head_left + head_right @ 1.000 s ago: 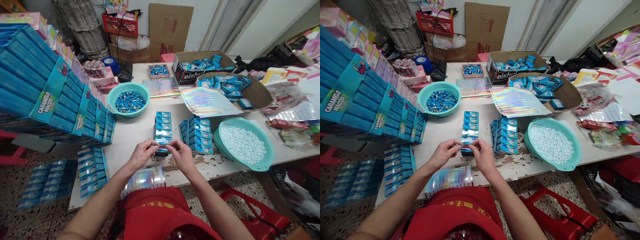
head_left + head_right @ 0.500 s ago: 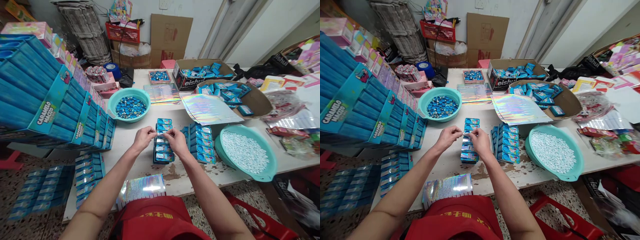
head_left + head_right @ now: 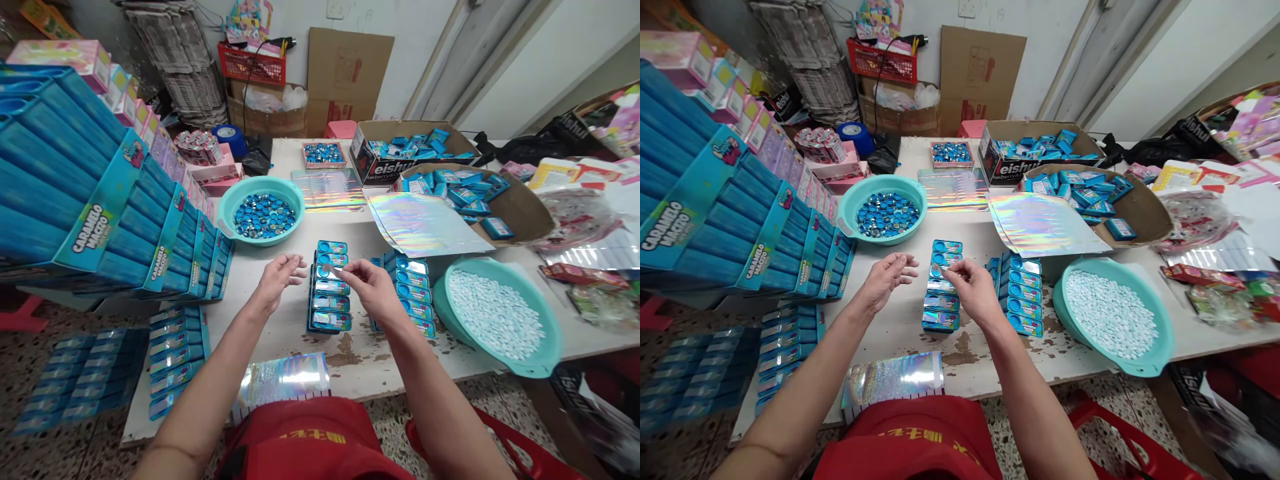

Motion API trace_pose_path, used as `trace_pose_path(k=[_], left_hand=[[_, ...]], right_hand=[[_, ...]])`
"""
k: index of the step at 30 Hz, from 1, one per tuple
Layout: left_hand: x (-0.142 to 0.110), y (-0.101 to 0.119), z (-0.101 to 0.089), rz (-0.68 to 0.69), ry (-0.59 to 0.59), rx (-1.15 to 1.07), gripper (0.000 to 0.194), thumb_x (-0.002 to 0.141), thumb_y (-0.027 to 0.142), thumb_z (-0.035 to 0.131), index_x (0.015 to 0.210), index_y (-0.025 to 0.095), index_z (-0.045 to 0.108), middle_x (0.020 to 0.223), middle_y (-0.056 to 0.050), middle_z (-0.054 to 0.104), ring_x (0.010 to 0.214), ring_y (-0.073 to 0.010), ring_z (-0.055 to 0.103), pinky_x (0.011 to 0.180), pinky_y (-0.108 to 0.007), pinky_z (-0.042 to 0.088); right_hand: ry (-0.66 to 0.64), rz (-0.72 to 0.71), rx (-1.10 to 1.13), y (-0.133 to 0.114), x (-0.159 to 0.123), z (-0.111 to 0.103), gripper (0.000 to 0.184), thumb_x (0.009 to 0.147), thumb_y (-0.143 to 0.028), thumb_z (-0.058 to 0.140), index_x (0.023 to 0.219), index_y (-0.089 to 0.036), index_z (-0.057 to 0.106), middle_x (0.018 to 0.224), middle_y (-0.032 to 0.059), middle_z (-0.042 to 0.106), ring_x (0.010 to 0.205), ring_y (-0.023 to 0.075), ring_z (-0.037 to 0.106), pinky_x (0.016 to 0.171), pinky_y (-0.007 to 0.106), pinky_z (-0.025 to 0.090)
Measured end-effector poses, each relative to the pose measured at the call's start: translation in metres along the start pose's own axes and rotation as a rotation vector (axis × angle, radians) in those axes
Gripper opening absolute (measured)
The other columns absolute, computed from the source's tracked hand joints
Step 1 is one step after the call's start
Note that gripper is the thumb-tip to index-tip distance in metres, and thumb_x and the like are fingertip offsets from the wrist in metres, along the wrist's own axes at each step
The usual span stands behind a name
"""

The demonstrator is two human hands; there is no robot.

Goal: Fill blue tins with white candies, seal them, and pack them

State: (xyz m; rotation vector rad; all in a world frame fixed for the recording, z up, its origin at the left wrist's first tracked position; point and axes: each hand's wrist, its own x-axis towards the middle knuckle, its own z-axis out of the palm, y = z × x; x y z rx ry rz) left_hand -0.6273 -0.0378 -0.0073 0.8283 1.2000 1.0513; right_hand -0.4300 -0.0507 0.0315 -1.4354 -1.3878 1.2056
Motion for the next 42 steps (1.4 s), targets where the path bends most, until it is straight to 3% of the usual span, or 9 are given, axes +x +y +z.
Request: trace_pose_path(k=[6, 9, 12, 16, 22, 26, 30, 33, 42], left_hand=[[-0.027, 0.001, 0.023, 0.199, -0.149, 0.112, 0.054, 0.066, 0.036, 0.073, 0.113, 0.017, 0.053, 0.117, -0.011, 0.057, 0.094, -0.0179, 0.06, 0.074, -0.028, 0.049], [-0.035, -0.004, 0.035, 0.404, -0.029, 0.383, 0.052, 0.068, 0.031, 0.072, 0.115, 0.021, 0.051, 0.118, -0.009, 0.056, 0.097, -0.0185, 0.058, 0.072, -0.027, 0.049], [-0.037, -0.01, 0.042, 0.616, 0.126, 0.705, 0.03, 0.078, 0.029, 0.063, 0.106, 0.02, 0.057, 0.104, -0.007, 0.062, 0.094, -0.0174, 0.058, 0.075, -0.028, 0.047], [-0.03, -0.016, 0.044, 0.756, 0.162, 0.841, 0.014, 0.087, 0.026, 0.052, 0.084, 0.018, 0.063, 0.083, -0.004, 0.066, 0.08, -0.0146, 0.061, 0.073, -0.026, 0.046], [-0.026, -0.015, 0.042, 0.769, 0.136, 0.794, 0.01, 0.083, 0.018, 0.053, 0.078, 0.018, 0.061, 0.075, 0.0, 0.064, 0.067, -0.0107, 0.058, 0.061, -0.022, 0.045], [-0.028, -0.019, 0.04, 0.927, 0.116, 0.864, 0.025, 0.08, 0.023, 0.058, 0.104, 0.018, 0.057, 0.095, -0.006, 0.065, 0.083, -0.0151, 0.061, 0.074, -0.027, 0.048], [-0.025, -0.026, 0.043, 1.033, 0.183, 1.017, 0.022, 0.082, 0.028, 0.059, 0.1, 0.017, 0.059, 0.096, -0.008, 0.067, 0.089, -0.019, 0.061, 0.078, -0.031, 0.047], [-0.022, -0.026, 0.047, 1.027, 0.212, 1.032, 0.009, 0.085, 0.023, 0.054, 0.086, 0.017, 0.061, 0.083, -0.005, 0.067, 0.079, -0.016, 0.06, 0.072, -0.028, 0.045], [-0.023, -0.011, 0.041, 0.877, 0.085, 1.102, 0.015, 0.086, 0.018, 0.049, 0.076, 0.016, 0.06, 0.075, -0.003, 0.063, 0.072, -0.0132, 0.057, 0.065, -0.024, 0.042]], right_hand=[[-0.045, 0.077, 0.149, -0.006, -0.011, -0.014, 0.034, 0.064, -0.048, 0.07, 0.07, -0.017, 0.059, 0.068, -0.0008, 0.054, 0.057, 0.0092, 0.043, 0.052, 0.022, 0.036], [-0.04, 0.128, 0.24, -0.003, -0.013, -0.015, 0.034, 0.062, -0.047, 0.073, 0.071, -0.017, 0.059, 0.07, -0.0008, 0.054, 0.055, 0.008, 0.042, 0.051, 0.022, 0.035], [-0.043, 0.161, 0.297, 0.0, -0.015, -0.015, 0.033, 0.06, -0.044, 0.075, 0.07, -0.017, 0.06, 0.068, -0.0016, 0.053, 0.055, 0.0077, 0.041, 0.051, 0.022, 0.034], [-0.039, 0.177, 0.316, 0.002, -0.015, -0.017, 0.031, 0.061, -0.043, 0.076, 0.07, -0.017, 0.061, 0.069, -0.0018, 0.053, 0.056, 0.008, 0.042, 0.052, 0.022, 0.034], [-0.029, 0.209, 0.351, 0.008, -0.016, -0.02, 0.027, 0.062, -0.039, 0.078, 0.069, -0.018, 0.063, 0.067, -0.0028, 0.054, 0.056, 0.0074, 0.041, 0.054, 0.023, 0.033], [-0.023, 0.209, 0.377, 0.01, -0.016, -0.022, 0.026, 0.061, -0.039, 0.078, 0.069, -0.019, 0.064, 0.068, -0.0029, 0.055, 0.057, 0.0071, 0.041, 0.055, 0.023, 0.033], [-0.026, 0.205, 0.376, 0.01, -0.017, -0.022, 0.027, 0.06, -0.039, 0.079, 0.07, -0.018, 0.064, 0.07, -0.0028, 0.055, 0.056, 0.0071, 0.041, 0.054, 0.023, 0.033], [-0.026, 0.208, 0.364, 0.011, -0.017, -0.022, 0.028, 0.06, -0.04, 0.078, 0.07, -0.018, 0.063, 0.068, -0.0031, 0.054, 0.056, 0.0074, 0.041, 0.055, 0.023, 0.034], [0.035, 0.192, 0.217, 0.016, -0.014, -0.021, 0.033, 0.055, -0.043, 0.078, 0.065, -0.017, 0.061, 0.061, -0.0031, 0.053, 0.056, 0.0085, 0.041, 0.053, 0.024, 0.033]])
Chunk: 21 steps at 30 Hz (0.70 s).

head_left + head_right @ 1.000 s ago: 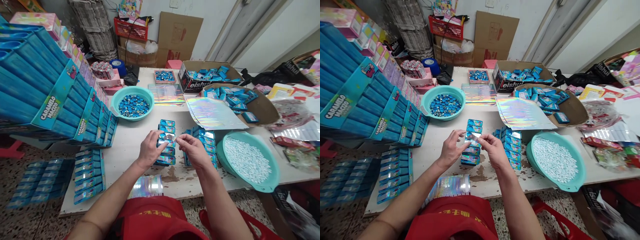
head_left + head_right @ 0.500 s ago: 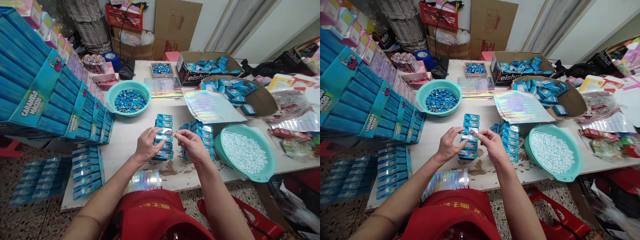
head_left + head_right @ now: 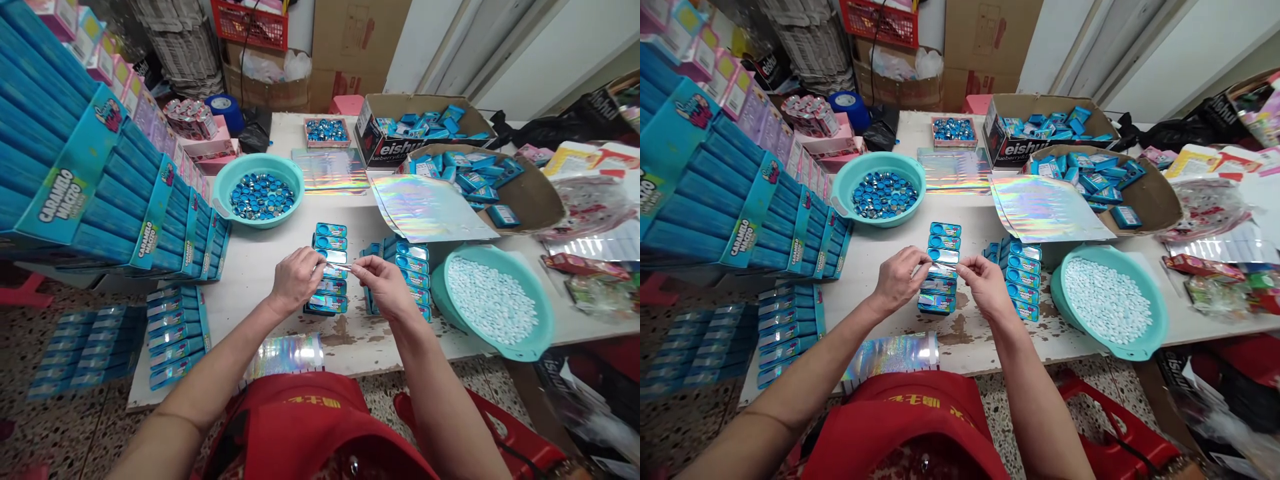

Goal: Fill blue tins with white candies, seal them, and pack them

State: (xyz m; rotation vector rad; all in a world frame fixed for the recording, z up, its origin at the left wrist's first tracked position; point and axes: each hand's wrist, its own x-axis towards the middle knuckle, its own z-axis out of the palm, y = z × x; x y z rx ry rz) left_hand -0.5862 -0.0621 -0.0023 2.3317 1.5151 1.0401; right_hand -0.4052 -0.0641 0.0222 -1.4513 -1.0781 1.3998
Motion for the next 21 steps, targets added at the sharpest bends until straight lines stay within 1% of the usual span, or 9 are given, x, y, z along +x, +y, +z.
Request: trace_pose_path(k=[2, 6, 7, 11, 13, 15, 17, 19, 21], left_hand=[[0.0, 0.0, -0.004, -0.018, -0.013, 0.008, 0.016, 0.087, 0.02, 0.048, 0.078, 0.017, 0.061, 0.077, -0.003, 0.063, 0.074, -0.0136, 0.058, 0.064, -0.024, 0.041], [-0.004, -0.004, -0.01, -0.097, 0.033, -0.159, 0.014, 0.086, 0.018, 0.05, 0.079, 0.018, 0.061, 0.075, -0.001, 0.064, 0.069, -0.0108, 0.058, 0.059, -0.021, 0.042], [-0.007, -0.006, -0.012, -0.044, 0.061, -0.173, 0.013, 0.086, 0.017, 0.051, 0.081, 0.019, 0.062, 0.076, -0.001, 0.064, 0.07, -0.011, 0.058, 0.061, -0.022, 0.043], [-0.017, -0.021, -0.019, 0.337, 0.226, -0.04, 0.017, 0.081, 0.013, 0.058, 0.09, 0.025, 0.066, 0.085, -0.002, 0.068, 0.086, -0.0153, 0.06, 0.073, -0.028, 0.044], [-0.02, -0.028, -0.023, 0.338, 0.319, -0.037, 0.019, 0.08, 0.012, 0.059, 0.091, 0.027, 0.067, 0.088, -0.002, 0.069, 0.088, -0.0154, 0.061, 0.075, -0.029, 0.045], [-0.021, -0.029, -0.025, 0.117, 0.408, -0.149, 0.017, 0.082, 0.018, 0.059, 0.095, 0.025, 0.066, 0.089, -0.003, 0.069, 0.086, -0.0148, 0.061, 0.078, -0.03, 0.046], [-0.021, -0.024, -0.027, -0.23, 0.403, -0.392, 0.02, 0.083, 0.029, 0.059, 0.101, 0.021, 0.064, 0.091, -0.005, 0.068, 0.084, -0.0148, 0.062, 0.077, -0.03, 0.049], [-0.021, -0.015, -0.031, -0.551, 0.225, -0.739, 0.035, 0.083, 0.044, 0.056, 0.103, 0.016, 0.062, 0.092, -0.008, 0.067, 0.079, -0.0153, 0.063, 0.068, -0.028, 0.051], [-0.022, -0.003, -0.035, -0.755, -0.065, -1.085, 0.051, 0.082, 0.057, 0.049, 0.102, 0.012, 0.062, 0.092, -0.012, 0.066, 0.073, -0.0159, 0.063, 0.056, -0.025, 0.05]], right_hand=[[0.006, 0.025, -0.005, -0.001, 0.001, 0.0, 0.035, 0.052, -0.044, 0.079, 0.063, -0.017, 0.06, 0.06, -0.0035, 0.053, 0.054, 0.0081, 0.041, 0.052, 0.024, 0.033], [-0.041, 0.138, 0.056, -0.004, 0.001, -0.001, 0.037, 0.048, -0.044, 0.083, 0.063, -0.017, 0.061, 0.06, -0.0038, 0.054, 0.054, 0.0075, 0.043, 0.052, 0.023, 0.035], [-0.064, 0.185, 0.106, -0.005, 0.0, -0.002, 0.038, 0.046, -0.042, 0.084, 0.063, -0.017, 0.061, 0.06, -0.0043, 0.053, 0.054, 0.0072, 0.044, 0.053, 0.023, 0.036], [-0.193, 0.294, 0.284, -0.009, -0.003, -0.003, 0.034, 0.047, -0.035, 0.086, 0.064, -0.017, 0.062, 0.058, -0.0059, 0.051, 0.053, 0.0055, 0.044, 0.055, 0.022, 0.041], [-0.228, 0.293, 0.317, -0.011, -0.006, -0.003, 0.032, 0.05, -0.033, 0.085, 0.064, -0.017, 0.062, 0.059, -0.0058, 0.051, 0.053, 0.0052, 0.044, 0.054, 0.021, 0.04], [-0.222, 0.276, 0.332, -0.014, -0.011, -0.003, 0.031, 0.052, -0.033, 0.085, 0.065, -0.017, 0.062, 0.059, -0.006, 0.051, 0.053, 0.0052, 0.045, 0.054, 0.021, 0.041], [-0.205, 0.235, 0.323, -0.016, -0.015, -0.004, 0.03, 0.054, -0.034, 0.084, 0.067, -0.018, 0.062, 0.06, -0.006, 0.051, 0.053, 0.0052, 0.045, 0.055, 0.021, 0.041], [-0.2, 0.178, 0.287, -0.017, -0.019, -0.005, 0.029, 0.057, -0.035, 0.082, 0.068, -0.018, 0.061, 0.061, -0.0057, 0.051, 0.053, 0.0054, 0.045, 0.054, 0.02, 0.039], [-0.196, 0.114, 0.229, -0.016, -0.023, -0.006, 0.027, 0.061, -0.036, 0.08, 0.07, -0.019, 0.061, 0.062, -0.0052, 0.051, 0.054, 0.0059, 0.045, 0.053, 0.02, 0.037]])
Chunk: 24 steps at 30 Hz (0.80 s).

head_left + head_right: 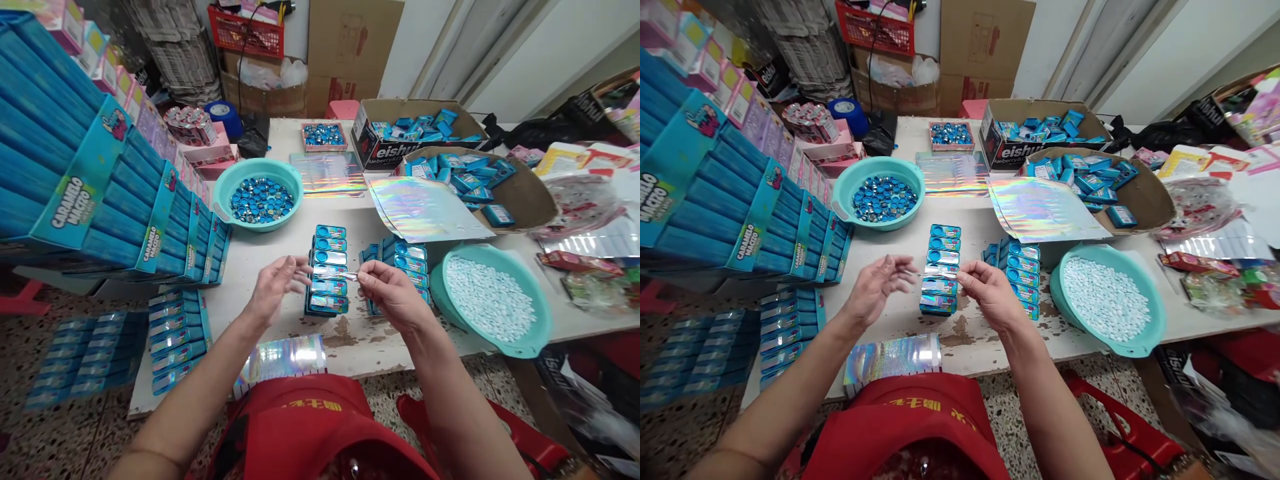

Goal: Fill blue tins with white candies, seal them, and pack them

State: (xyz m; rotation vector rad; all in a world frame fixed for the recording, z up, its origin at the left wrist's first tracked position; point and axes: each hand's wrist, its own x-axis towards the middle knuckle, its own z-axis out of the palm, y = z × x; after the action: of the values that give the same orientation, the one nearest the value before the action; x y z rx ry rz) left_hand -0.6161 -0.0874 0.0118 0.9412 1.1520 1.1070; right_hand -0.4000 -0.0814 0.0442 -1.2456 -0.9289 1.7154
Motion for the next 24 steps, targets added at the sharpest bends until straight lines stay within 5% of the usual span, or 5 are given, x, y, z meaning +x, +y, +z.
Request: trace_pose_path(k=[4, 10, 13, 19, 24], left_hand=[[-0.014, 0.008, 0.011, -0.31, -0.245, -0.198, 0.054, 0.073, 0.062, 0.057, 0.092, 0.011, 0.063, 0.081, -0.009, 0.063, 0.064, -0.0146, 0.06, 0.044, -0.021, 0.044], [-0.013, 0.005, 0.02, -0.284, -0.204, -0.112, 0.03, 0.065, 0.039, 0.073, 0.071, 0.013, 0.06, 0.061, -0.001, 0.056, 0.057, -0.0097, 0.053, 0.046, -0.019, 0.04], [-0.011, -0.001, 0.017, 0.017, -0.162, 0.207, 0.022, 0.075, 0.036, 0.064, 0.073, 0.014, 0.061, 0.064, -0.002, 0.058, 0.058, -0.011, 0.053, 0.05, -0.023, 0.042], [-0.006, -0.013, -0.007, 1.075, -0.071, 1.082, 0.015, 0.083, 0.019, 0.053, 0.091, 0.021, 0.066, 0.084, -0.006, 0.069, 0.085, -0.0181, 0.063, 0.066, -0.029, 0.044], [0.0, -0.012, -0.023, 1.076, -0.175, 1.089, 0.016, 0.084, 0.03, 0.052, 0.089, 0.027, 0.067, 0.082, -0.004, 0.068, 0.09, -0.0209, 0.065, 0.066, -0.032, 0.045]], right_hand=[[0.025, -0.09, -0.145, 0.004, -0.005, 0.0, 0.026, 0.065, -0.039, 0.076, 0.071, -0.02, 0.06, 0.063, -0.0035, 0.052, 0.056, 0.0087, 0.045, 0.053, 0.023, 0.037], [0.059, -0.115, -0.207, 0.009, -0.009, 0.003, 0.029, 0.064, -0.042, 0.076, 0.071, -0.019, 0.06, 0.065, -0.0023, 0.054, 0.057, 0.0098, 0.046, 0.054, 0.024, 0.039], [0.063, -0.053, -0.123, 0.011, -0.012, 0.004, 0.029, 0.063, -0.041, 0.077, 0.07, -0.019, 0.06, 0.063, -0.0033, 0.053, 0.055, 0.0083, 0.046, 0.052, 0.023, 0.037], [0.031, 0.186, 0.119, 0.016, -0.02, 0.01, 0.034, 0.052, -0.036, 0.084, 0.064, -0.015, 0.06, 0.058, -0.0047, 0.049, 0.05, 0.0048, 0.039, 0.046, 0.02, 0.031], [-0.032, 0.229, 0.1, 0.012, -0.027, 0.011, 0.035, 0.051, -0.037, 0.084, 0.061, -0.016, 0.058, 0.057, -0.0053, 0.046, 0.048, 0.0043, 0.035, 0.043, 0.02, 0.028]])
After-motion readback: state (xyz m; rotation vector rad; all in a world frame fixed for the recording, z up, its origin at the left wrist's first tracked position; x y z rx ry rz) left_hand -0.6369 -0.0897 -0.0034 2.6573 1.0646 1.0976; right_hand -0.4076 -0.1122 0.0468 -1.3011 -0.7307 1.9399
